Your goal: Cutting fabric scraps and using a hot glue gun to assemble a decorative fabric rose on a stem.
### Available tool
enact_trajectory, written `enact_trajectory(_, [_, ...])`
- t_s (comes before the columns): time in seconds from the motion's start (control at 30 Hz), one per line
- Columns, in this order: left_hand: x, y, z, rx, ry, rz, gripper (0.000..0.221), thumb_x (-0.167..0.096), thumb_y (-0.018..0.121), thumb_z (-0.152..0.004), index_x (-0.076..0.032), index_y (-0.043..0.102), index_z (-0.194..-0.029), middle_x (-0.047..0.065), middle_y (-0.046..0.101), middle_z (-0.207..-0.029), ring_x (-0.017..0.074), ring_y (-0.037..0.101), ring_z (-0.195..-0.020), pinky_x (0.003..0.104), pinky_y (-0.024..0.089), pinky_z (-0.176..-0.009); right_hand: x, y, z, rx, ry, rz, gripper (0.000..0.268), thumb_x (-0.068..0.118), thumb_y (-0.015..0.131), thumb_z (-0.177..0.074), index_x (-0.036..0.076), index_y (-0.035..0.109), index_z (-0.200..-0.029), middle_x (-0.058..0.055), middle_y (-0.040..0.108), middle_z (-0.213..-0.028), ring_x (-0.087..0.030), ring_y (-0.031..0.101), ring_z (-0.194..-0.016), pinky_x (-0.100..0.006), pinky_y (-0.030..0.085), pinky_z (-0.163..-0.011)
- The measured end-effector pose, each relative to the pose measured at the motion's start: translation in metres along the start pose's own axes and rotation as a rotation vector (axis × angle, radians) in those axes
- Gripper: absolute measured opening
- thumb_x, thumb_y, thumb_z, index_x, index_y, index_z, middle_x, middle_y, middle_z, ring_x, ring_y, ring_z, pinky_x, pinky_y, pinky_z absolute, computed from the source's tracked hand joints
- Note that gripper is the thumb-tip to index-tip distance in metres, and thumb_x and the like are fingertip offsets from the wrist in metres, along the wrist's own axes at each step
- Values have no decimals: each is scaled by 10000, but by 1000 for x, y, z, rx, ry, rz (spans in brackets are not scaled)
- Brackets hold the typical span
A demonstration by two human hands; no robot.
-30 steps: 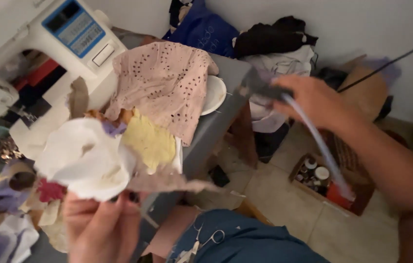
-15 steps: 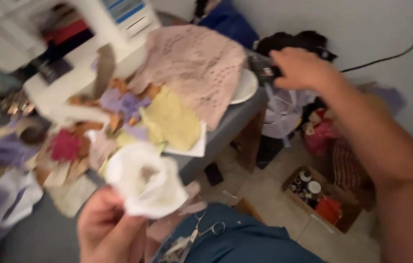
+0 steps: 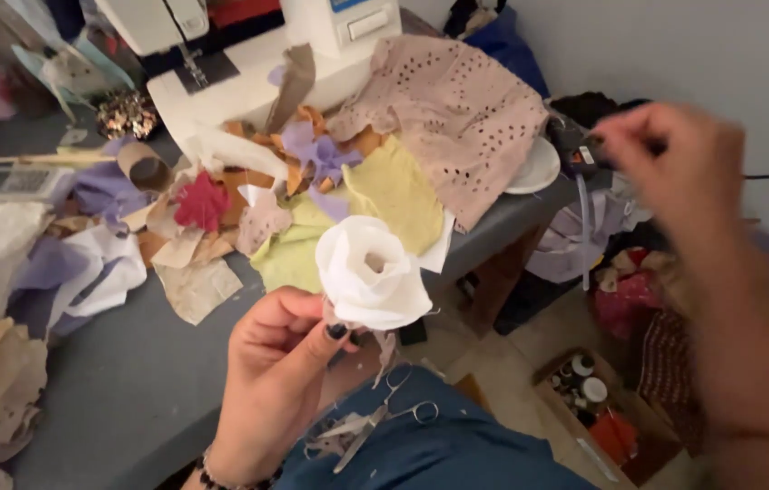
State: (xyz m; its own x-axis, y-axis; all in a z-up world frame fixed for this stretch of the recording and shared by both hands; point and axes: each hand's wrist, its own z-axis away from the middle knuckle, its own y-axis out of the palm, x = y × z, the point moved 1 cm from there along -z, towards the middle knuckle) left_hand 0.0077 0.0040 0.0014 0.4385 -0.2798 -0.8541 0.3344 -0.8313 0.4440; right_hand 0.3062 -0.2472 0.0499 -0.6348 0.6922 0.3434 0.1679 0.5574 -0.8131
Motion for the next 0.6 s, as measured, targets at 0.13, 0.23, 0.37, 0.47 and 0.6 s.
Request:
enact_trajectory(0.13, [6,10,4,21,-84,116,152,8,738,-895,56,683,-1028,213,765,-839,291,768,-748,474,685,-724,73,44,50,205,-453,-708,449,-166,488,-837,140,714,-1075,-37,768,-1040,-110,748,-824,-217,658,-738])
enact_trajectory(0.23, [18,4,10,-49,-94,44,176,-10,776,-855,50,705,-1004,198,781,-842,230,773,-708,421,689,-671,100,110,82,672,-253,-1471,515,341,625,-1007,-22,588,-1371,-150,691,-1321,-232,705,-1140,-348,614,-923])
enact_trajectory(0.37, [18,-2,17,-125,-55,-115,167,-19,752,-868,41,733,-1023,201,800,-817,291,810,-739,454,726,-696,134,111,99,607,-107,-1583,377,324,785,-906,33,745,-1141,-38,785,-1005,-114,709,-877,-284,591,-789])
enact_trajectory(0.47, [28,-14,26,-193,26,-115,166,-42,743,-892,40,710,-1032,212,805,-904,225,778,-770,413,688,-698,133,121,104,457,-178,-1519,324,198,835,-856,21,751,-1114,-64,780,-1074,-136,712,-991,-294,586,-875])
enact_trajectory(0.6, [38,-28,36,-259,150,-285,181,-50,771,-875,28,736,-1035,166,805,-995,176,758,-883,295,629,-801,149,109,101,414,-163,-1348,220,162,818,-857,23,761,-1018,-39,774,-926,-92,697,-827,-242,574,-723])
